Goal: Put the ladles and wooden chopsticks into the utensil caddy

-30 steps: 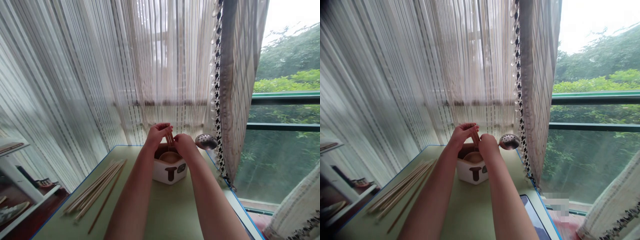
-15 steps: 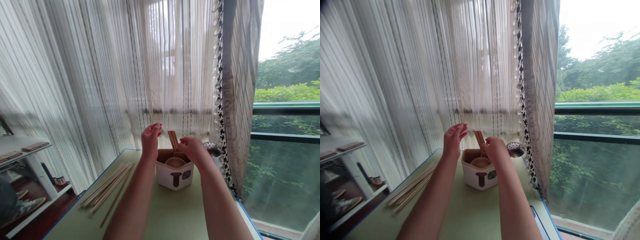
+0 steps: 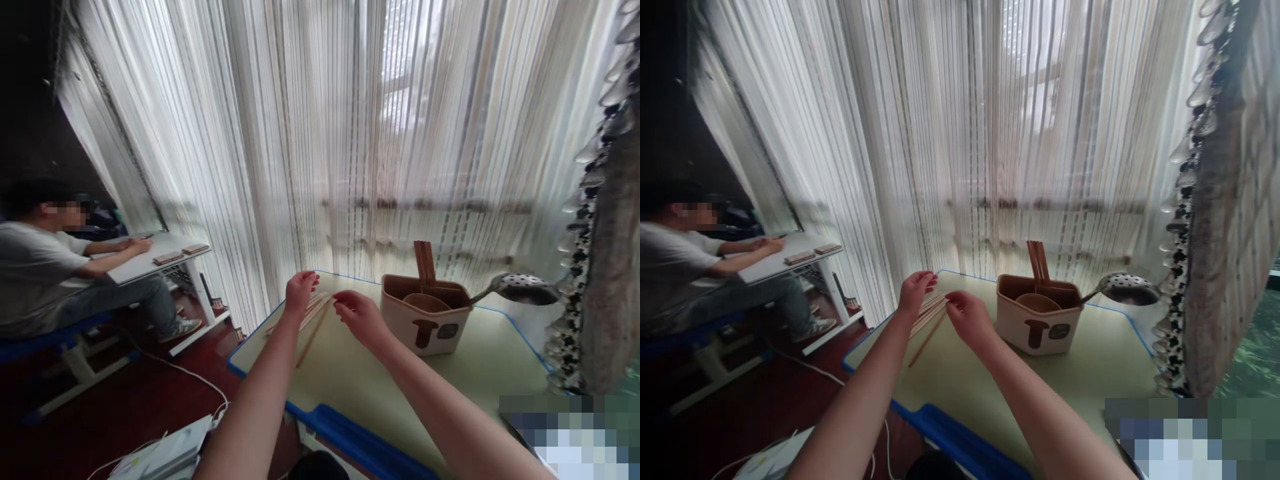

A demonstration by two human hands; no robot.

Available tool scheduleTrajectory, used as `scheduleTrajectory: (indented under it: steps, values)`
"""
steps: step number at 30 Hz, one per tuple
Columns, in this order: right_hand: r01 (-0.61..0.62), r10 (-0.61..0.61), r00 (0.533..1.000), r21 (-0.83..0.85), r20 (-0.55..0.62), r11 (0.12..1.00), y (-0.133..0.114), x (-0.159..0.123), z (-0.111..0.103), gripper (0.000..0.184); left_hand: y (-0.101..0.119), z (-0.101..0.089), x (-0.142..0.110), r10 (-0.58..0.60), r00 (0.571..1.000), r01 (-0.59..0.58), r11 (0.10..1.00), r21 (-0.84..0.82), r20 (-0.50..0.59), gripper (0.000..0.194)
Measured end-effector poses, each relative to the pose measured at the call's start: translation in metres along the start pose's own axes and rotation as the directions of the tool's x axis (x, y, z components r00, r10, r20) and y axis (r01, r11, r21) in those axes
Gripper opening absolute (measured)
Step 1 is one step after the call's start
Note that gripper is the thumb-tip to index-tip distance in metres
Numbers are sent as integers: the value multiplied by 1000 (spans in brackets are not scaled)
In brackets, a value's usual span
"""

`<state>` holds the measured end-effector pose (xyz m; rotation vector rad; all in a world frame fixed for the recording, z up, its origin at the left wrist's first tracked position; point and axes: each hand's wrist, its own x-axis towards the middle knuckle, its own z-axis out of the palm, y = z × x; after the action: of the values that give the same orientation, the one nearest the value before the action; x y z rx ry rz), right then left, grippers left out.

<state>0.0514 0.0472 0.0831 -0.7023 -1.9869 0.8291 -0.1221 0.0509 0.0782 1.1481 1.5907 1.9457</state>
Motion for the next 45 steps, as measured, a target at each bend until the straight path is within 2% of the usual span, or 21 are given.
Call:
scheduleTrajectory:
  steps: [3, 7, 13, 15, 18, 22, 26, 28, 33, 38, 45]
  values:
    - [1, 12, 997, -164, 75, 987, 33, -16, 37, 28, -27, -15, -13, 125, 990, -93, 933, 347, -69, 24]
    - [66, 1, 985, -386, 171, 920, 58, -26, 47, 34, -43, -13, -28, 148, 987, -155, 781, 605, 61, 24]
    - [13, 66, 987, -491, 143, 871, 66, -19, 40, 35, -49, -4, -34, 95, 958, -271, 616, 739, 272, 17]
    - [-17, 94, 987, -493, 131, 870, 67, -18, 41, 35, -51, -3, -35, 76, 951, -288, 580, 762, 301, 17]
    - [-37, 108, 987, -483, 120, 875, 68, -18, 42, 35, -54, -3, -36, -1, 954, -246, 564, 788, 299, 15]
    - [-46, 106, 989, -464, 104, 885, 72, -17, 42, 33, -57, -2, -36, -61, 959, -191, 582, 790, 277, 6]
    - [-102, 126, 991, -378, 39, 920, 79, -14, 42, 37, -57, -4, -33, -38, 963, -183, 631, 754, 265, 7]
    - [-140, 145, 989, -300, -3, 944, 82, -12, 41, 36, -57, -5, -31, -23, 966, -172, 683, 710, 256, 9]
    - [-239, 230, 967, -76, -106, 968, 85, -8, 38, 29, -54, -5, -28, -64, 954, -71, 902, 426, 293, 16]
    - [-259, 288, 947, 189, -144, 947, 79, -8, 35, 37, -44, -5, -33, -149, 916, 67, 973, 222, 372, 17]
    - [-195, 294, 921, 350, -257, 916, 62, -1, 27, 30, -20, -5, -45, 22, 876, -79, 992, 100, 482, 20]
